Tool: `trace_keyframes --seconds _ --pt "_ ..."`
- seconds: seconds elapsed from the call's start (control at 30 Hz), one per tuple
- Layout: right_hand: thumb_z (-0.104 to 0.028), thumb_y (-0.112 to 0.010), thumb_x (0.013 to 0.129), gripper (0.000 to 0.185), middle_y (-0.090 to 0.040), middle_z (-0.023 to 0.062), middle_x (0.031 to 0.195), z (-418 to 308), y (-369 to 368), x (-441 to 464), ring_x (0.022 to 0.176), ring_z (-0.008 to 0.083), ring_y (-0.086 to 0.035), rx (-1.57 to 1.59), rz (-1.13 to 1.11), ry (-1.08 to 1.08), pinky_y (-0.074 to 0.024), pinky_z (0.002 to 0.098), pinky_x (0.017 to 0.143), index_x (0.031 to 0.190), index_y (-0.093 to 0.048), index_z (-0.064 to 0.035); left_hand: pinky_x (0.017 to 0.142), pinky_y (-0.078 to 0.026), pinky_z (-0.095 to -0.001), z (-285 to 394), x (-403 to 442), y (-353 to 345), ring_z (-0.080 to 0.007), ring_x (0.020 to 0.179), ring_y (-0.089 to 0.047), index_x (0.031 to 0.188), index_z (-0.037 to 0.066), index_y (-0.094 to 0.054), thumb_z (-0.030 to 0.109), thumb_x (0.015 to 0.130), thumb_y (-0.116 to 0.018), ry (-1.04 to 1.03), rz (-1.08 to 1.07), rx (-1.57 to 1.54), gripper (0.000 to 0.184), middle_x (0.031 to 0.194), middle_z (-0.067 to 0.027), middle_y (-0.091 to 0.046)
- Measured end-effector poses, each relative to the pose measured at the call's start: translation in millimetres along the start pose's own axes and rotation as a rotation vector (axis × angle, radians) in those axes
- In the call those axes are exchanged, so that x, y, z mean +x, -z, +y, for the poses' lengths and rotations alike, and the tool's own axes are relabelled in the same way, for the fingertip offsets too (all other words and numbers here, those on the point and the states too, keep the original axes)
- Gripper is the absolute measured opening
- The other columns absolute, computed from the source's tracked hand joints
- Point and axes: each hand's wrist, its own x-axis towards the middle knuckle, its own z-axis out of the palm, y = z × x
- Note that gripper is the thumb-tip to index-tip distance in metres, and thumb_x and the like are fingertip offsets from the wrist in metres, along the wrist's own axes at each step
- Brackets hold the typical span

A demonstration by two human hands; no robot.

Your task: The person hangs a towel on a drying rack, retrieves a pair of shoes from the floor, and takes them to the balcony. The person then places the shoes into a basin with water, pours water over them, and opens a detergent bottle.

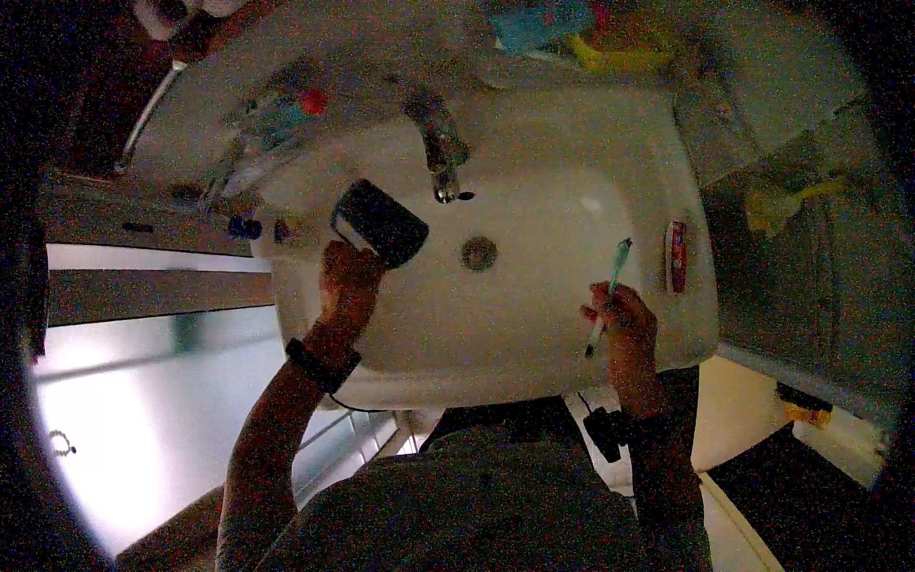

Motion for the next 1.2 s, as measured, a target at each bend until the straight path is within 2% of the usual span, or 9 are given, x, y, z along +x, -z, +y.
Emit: trace_keyframes --seconds 0.1,0.17,0.3,0.43,0.57,0.73,0.77,0.93,1.2 --pt "-0.014 -0.063 0.079 0.021 -0.059 0.0078 0.087 -16.0 -1.1 -6.0 0.070 0.0138 -0.055 -0.419 0.065 0.336 -0.0457 0.0253 0.064 0.096 -0.059 -0.0015 0.073 -0.039 -0.0367 -4.0 4.5 34.6 -0.0210 0.079 -0.050 0.074 0.012 -0.060 0.007 0.067 -0.062 0.063 -0.263 0.377 0.008 0.074 -0.0038 -0.054" --pt "-0.015 -0.063 0.079 0.018 -0.059 0.0055 0.087 -31.0 -4.0 -7.0 0.074 0.0134 -0.054 -0.745 -0.012 0.634 -0.0442 0.0242 0.070 0.093 -0.061 -0.0028 0.071 -0.039 -0.0367 -3.0 3.2 63.6 -0.0205 0.075 -0.051 0.074 0.012 -0.061 0.009 0.070 -0.063 -0.004 0.134 0.315 0.006 0.074 -0.0039 -0.056" --pt "-0.014 -0.063 0.080 0.017 -0.060 0.0045 0.088 -61.1 -34.7 -15.7 0.078 0.0128 -0.055 -0.350 -0.002 0.426 -0.0445 0.0246 0.073 0.092 -0.061 -0.0029 0.062 -0.042 -0.0344 26.8 -15.4 44.8 -0.0240 0.065 -0.054 0.079 0.003 -0.060 0.015 0.073 -0.066 0.509 0.135 -0.725 0.014 0.076 -0.0091 -0.058" --pt "-0.008 -0.060 0.081 0.016 -0.060 0.0044 0.092 -67.0 -82.9 -11.1 0.079 0.0119 -0.057 -0.127 -0.164 0.690 -0.0477 0.0252 0.068 0.094 -0.060 -0.0009 0.060 -0.042 -0.0299 79.9 -24.5 26.2 -0.0172 0.064 -0.052 0.083 0.001 -0.058 0.020 0.077 -0.065 0.608 -0.186 -1.017 0.021 0.071 -0.0077 -0.056" --pt "-0.011 -0.066 0.075 0.027 -0.059 0.0098 0.088 -45.4 -94.0 9.8 0.077 0.0180 -0.060 -0.706 -0.383 0.841 -0.0499 0.0283 0.068 0.099 -0.057 -0.0020 0.060 -0.042 -0.0269 115.2 -19.7 19.2 -0.0109 0.066 -0.050 0.086 0.000 -0.058 0.025 0.081 -0.062 0.568 -0.265 -1.286 0.026 0.070 -0.0043 -0.055" --pt "-0.007 -0.066 0.074 0.032 -0.056 0.0094 0.101 -58.3 -47.8 9.2 0.072 0.0148 -0.057 -0.683 -0.194 0.729 -0.0481 0.0252 0.059 0.103 -0.055 -0.0054 0.060 -0.042 -0.0253 120.7 -17.9 17.0 -0.0093 0.066 -0.049 0.085 -0.001 -0.058 0.028 0.082 -0.060 0.559 -0.267 -1.430 0.029 0.070 -0.0031 -0.056" --pt "-0.010 -0.066 0.073 0.033 -0.057 0.0126 0.100 -56.0 -23.1 28.5 0.085 0.0297 -0.058 -0.761 -0.035 0.762 -0.0502 0.0349 0.072 0.103 -0.054 -0.0049 0.060 -0.042 -0.0247 118.5 -19.9 12.7 -0.0088 0.066 -0.049 0.085 -0.001 -0.058 0.029 0.082 -0.060 0.574 -0.273 -1.449 0.031 0.070 -0.0030 -0.056" --pt "-0.030 -0.057 0.079 0.031 -0.060 0.0133 0.094 -18.2 113.5 115.1 0.086 0.0311 -0.058 -1.601 0.350 0.622 -0.0478 0.0396 0.071 0.098 -0.057 -0.0060 0.062 -0.042 -0.0239 115.7 -25.9 19.5 -0.0088 0.067 -0.049 0.085 -0.001 -0.058 0.029 0.084 -0.059 0.591 -0.279 -1.470 0.029 0.072 -0.0017 -0.055" --pt "-0.029 -0.063 0.079 0.029 -0.062 0.0064 0.080 -64.3 15.4 54.1 0.067 0.0164 -0.060 -0.463 0.051 0.474 -0.0489 0.0286 0.056 0.089 -0.054 -0.0031 0.063 -0.041 -0.0228 112.1 -34.5 11.7 -0.0076 0.069 -0.048 0.087 0.000 -0.056 0.027 0.085 -0.058 0.637 -0.278 -1.546 0.028 0.073 0.0000 -0.053"
